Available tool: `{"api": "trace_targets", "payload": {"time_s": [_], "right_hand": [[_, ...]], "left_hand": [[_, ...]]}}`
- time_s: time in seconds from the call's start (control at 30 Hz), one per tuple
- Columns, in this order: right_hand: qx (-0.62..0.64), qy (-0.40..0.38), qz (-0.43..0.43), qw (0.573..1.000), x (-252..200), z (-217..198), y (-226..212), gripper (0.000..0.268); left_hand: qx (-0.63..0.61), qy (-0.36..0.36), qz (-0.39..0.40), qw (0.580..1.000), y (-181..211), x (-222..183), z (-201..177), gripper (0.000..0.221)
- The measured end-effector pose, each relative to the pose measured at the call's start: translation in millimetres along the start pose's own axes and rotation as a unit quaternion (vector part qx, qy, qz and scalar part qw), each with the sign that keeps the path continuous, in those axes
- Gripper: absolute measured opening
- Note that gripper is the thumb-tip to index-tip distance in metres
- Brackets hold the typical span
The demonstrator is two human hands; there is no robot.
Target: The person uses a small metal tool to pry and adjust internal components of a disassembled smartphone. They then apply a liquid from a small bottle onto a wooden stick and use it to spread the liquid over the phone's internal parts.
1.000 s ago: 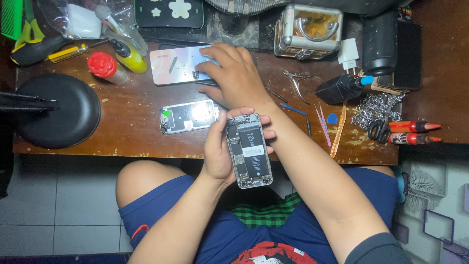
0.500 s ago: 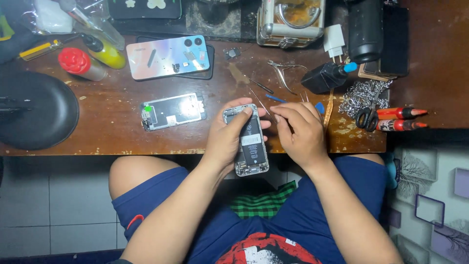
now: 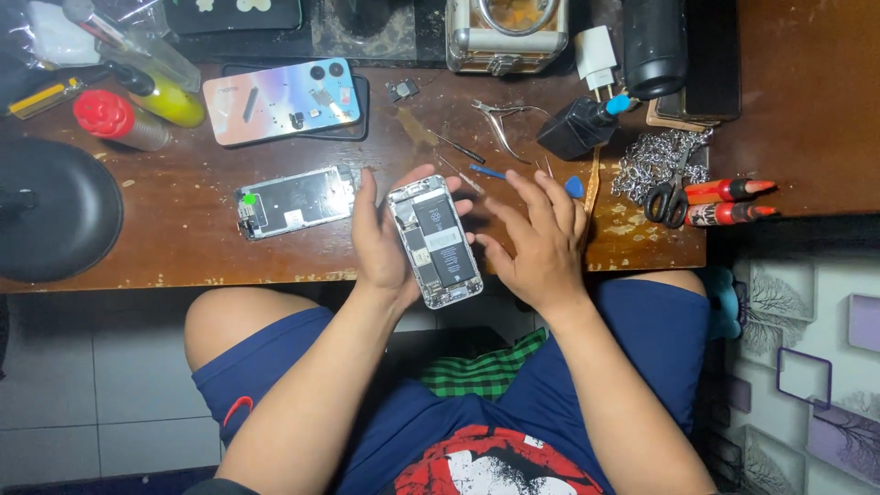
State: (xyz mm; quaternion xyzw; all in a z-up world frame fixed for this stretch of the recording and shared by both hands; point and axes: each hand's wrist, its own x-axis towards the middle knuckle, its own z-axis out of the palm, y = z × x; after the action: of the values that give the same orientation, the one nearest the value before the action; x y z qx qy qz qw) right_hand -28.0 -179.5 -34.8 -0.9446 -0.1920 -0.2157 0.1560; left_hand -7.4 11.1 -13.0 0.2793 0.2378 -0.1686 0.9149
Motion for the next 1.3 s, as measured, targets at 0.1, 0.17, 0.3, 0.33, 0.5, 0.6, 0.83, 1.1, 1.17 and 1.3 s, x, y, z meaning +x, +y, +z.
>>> {"api": "trace_targets", "payload": {"time_s": [0.1, 0.17, 0.3, 0.33, 0.5, 0.6, 0.83, 1.1, 1.17, 1.3], "right_hand": [[-0.021, 0.016, 0.028, 0.999, -1.8, 6.4, 2.1, 0.048], [-0.028, 0.025, 0.014, 0.999, -6.3, 10.5, 3.0, 0.046], [-0.034, 0.044, -0.003, 0.998, -8.6, 13.6, 5.3, 0.045], [-0.035, 0.044, -0.004, 0.998, -9.7, 15.4, 7.2, 0.045], [0.038, 0.083, -0.041, 0.995, -15.0, 15.5, 13.4, 0.058], [0.109, 0.101, -0.018, 0.989, -20.1, 8.5, 19.3, 0.050], [0.231, 0.101, 0.030, 0.967, -13.9, -9.2, -3.2, 0.058], [0.308, 0.001, 0.100, 0.946, 2.0, -20.7, -39.4, 0.037], [0.304, -0.016, 0.100, 0.947, -2.2, -19.6, -44.7, 0.051], [0.292, -0.051, 0.097, 0.950, -1.1, -21.2, -58.8, 0.098]], "left_hand": [[-0.013, -0.027, 0.014, 0.999, -5.1, 3.6, -3.0, 0.086], [-0.021, -0.035, 0.024, 0.999, -5.5, 5.6, -5.1, 0.088], [-0.036, -0.071, 0.043, 0.996, -6.7, 11.3, -7.6, 0.092], [-0.037, -0.071, 0.043, 0.996, -5.5, 11.2, -7.1, 0.092], [-0.026, -0.078, 0.054, 0.995, -4.4, 10.4, -8.6, 0.087], [-0.043, -0.085, 0.065, 0.993, -2.7, 9.7, -9.8, 0.084], [-0.054, -0.089, 0.077, 0.992, 0.1, 10.4, -8.1, 0.083], [-0.057, -0.090, 0.117, 0.987, 2.1, 14.8, -9.9, 0.075], [-0.057, -0.090, 0.132, 0.985, 2.4, 15.1, -11.2, 0.071], [-0.055, -0.088, 0.173, 0.980, 3.0, 14.4, -9.6, 0.056]]}}
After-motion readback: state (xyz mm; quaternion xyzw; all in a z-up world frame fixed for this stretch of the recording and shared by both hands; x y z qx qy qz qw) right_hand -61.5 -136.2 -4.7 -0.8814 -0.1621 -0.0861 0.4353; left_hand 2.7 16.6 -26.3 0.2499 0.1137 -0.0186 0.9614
